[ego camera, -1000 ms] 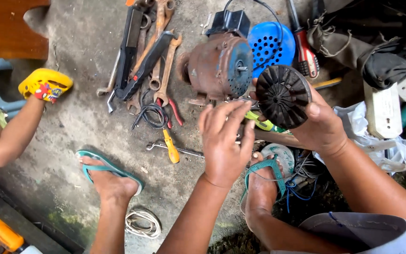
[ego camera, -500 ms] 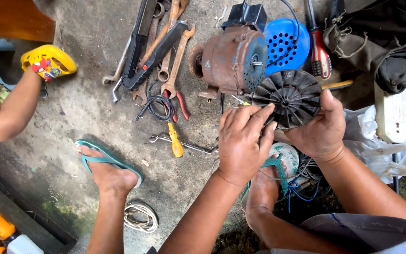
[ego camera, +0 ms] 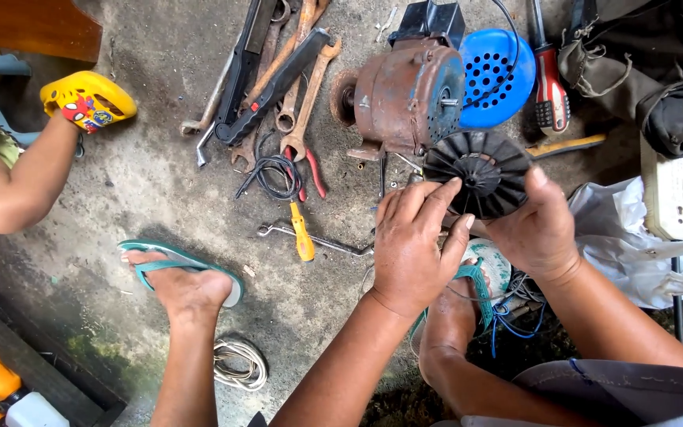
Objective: Disassembling and repairing an electric motor assembly using various hand tools
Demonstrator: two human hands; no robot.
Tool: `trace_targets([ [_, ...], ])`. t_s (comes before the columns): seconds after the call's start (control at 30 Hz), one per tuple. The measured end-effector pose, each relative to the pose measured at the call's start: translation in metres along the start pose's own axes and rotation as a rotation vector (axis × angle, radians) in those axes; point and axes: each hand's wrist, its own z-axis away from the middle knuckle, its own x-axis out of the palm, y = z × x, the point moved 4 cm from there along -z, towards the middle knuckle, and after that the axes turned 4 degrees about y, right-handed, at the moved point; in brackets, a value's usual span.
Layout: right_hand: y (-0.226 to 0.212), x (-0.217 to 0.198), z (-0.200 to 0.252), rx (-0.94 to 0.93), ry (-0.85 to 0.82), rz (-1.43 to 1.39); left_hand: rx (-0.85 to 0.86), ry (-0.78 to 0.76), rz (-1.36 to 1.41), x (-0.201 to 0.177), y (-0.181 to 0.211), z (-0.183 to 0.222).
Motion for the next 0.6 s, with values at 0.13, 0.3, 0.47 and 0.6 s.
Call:
trace_targets([
  [0.13, 0.004, 0.004, 0.016, -0.145, -0.027, 0.356, -0.158, -0.047, 0.176, -0.007, 0.002, 0.006],
  [0.3, -0.001, 0.03, 0.036, -0.347, -0.257, 0.766, -0.755, -0.101, 0.889, -0.003, -0.002, 0.019],
  [0.47, -0.011, 0.037, 0.047, -0.502, -0.296, 0.96, -0.951, -0.039, 0.942, 0.006, -0.007, 0.029],
  [0.6, -0.018, 0.031, 0.044, -0.607, -0.183, 1.069, -1.096, 0.054, 0.951, 0.018, -0.023, 0.046],
])
